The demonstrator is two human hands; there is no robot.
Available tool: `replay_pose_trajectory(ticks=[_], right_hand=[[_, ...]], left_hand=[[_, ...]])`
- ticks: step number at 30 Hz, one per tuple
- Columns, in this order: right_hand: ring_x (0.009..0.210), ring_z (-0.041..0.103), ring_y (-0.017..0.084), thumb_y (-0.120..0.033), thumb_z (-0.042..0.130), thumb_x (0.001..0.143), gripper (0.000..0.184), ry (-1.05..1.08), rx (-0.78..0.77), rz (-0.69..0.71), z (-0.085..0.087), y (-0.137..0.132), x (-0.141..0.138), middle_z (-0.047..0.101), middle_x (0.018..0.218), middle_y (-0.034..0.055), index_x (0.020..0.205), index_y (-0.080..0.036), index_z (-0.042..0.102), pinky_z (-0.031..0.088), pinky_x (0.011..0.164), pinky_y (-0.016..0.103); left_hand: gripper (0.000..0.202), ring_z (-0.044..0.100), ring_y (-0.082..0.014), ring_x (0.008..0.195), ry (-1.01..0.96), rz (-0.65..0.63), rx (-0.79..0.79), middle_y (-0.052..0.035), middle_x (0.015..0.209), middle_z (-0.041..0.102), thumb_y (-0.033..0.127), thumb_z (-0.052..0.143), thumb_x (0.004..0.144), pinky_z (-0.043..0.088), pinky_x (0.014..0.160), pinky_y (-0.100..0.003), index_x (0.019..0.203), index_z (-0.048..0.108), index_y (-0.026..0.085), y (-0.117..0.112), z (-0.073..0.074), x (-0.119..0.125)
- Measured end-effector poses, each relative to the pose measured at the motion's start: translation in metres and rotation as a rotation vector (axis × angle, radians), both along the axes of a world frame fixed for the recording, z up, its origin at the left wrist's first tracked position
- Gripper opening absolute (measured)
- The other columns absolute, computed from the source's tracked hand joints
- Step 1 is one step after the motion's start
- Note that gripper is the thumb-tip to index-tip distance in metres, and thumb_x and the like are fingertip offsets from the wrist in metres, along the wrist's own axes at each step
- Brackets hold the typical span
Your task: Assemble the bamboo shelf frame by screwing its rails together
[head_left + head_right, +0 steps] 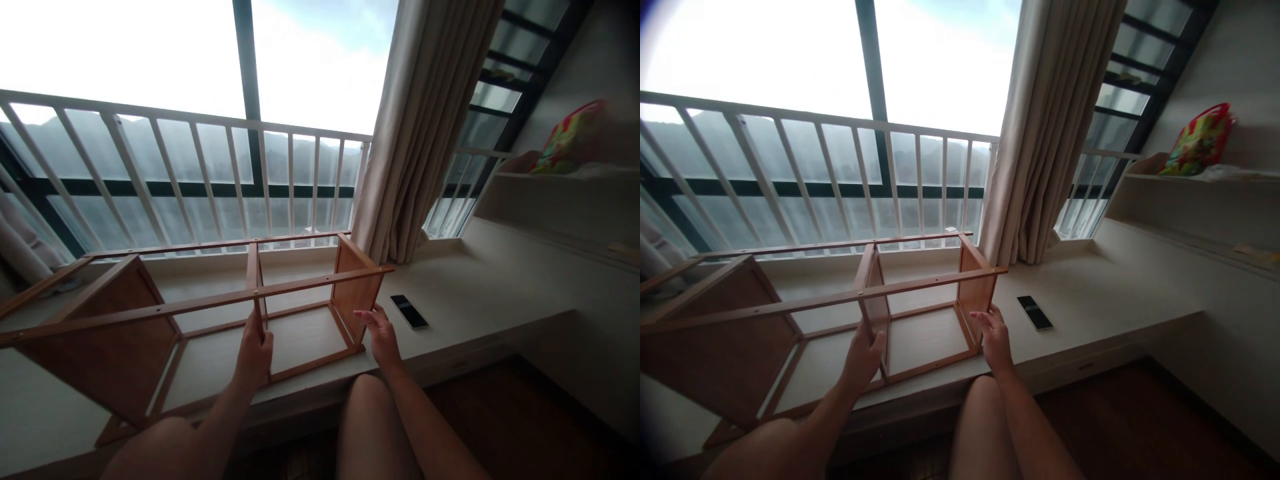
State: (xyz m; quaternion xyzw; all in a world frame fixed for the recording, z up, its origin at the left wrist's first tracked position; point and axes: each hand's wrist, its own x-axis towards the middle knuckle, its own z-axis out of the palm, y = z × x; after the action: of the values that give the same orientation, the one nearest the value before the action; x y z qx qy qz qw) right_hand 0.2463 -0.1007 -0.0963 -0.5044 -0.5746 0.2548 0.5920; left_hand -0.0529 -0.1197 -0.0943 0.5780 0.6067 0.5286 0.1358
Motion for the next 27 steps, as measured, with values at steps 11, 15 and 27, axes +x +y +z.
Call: replay_pose_trajectory(ticks=[11, 15, 27], right_hand=[[0.124, 0.054, 0.030, -0.053, 0.052, 0.090, 0.049, 0.017, -0.005, -0.043, -0.008, -0.008, -0.022, 0.058, 0.135, 0.0144, 0.112, -0.015, 0.074, 0.037, 0.108, 0.043], [0.127, 0.052, 0.029, -0.051, 0.049, 0.091, 0.046, 0.023, 0.038, -0.069, -0.005, -0.015, -0.020, 0.056, 0.138, 0.0132, 0.107, -0.016, 0.075, 0.036, 0.109, 0.043], [0.080, 0.066, 0.027, -0.061, 0.038, 0.090, 0.049, 0.023, -0.357, -0.062, -0.098, -0.101, 0.012, 0.069, 0.078, 0.0050, 0.092, -0.021, 0.067, 0.048, 0.084, 0.038]], left_hand=[[0.034, 0.065, -0.0260, 0.093, 0.091, -0.037, -0.147, -0.0110, 0.099, 0.070, 0.030, 0.047, 0.083, 0.049, 0.088, -0.040, 0.109, 0.062, 0.015, 0.011, 0.017, -0.034], [0.040, 0.066, -0.0262, 0.098, 0.139, -0.121, -0.182, -0.0111, 0.108, 0.071, 0.041, 0.056, 0.082, 0.052, 0.084, -0.037, 0.114, 0.063, 0.017, 0.002, 0.016, -0.044], [0.036, 0.066, -0.0311, 0.105, 0.081, 0.088, -0.459, -0.0081, 0.099, 0.077, 0.050, 0.060, 0.071, 0.046, 0.099, -0.039, 0.080, 0.077, 0.020, -0.074, -0.020, -0.153]])
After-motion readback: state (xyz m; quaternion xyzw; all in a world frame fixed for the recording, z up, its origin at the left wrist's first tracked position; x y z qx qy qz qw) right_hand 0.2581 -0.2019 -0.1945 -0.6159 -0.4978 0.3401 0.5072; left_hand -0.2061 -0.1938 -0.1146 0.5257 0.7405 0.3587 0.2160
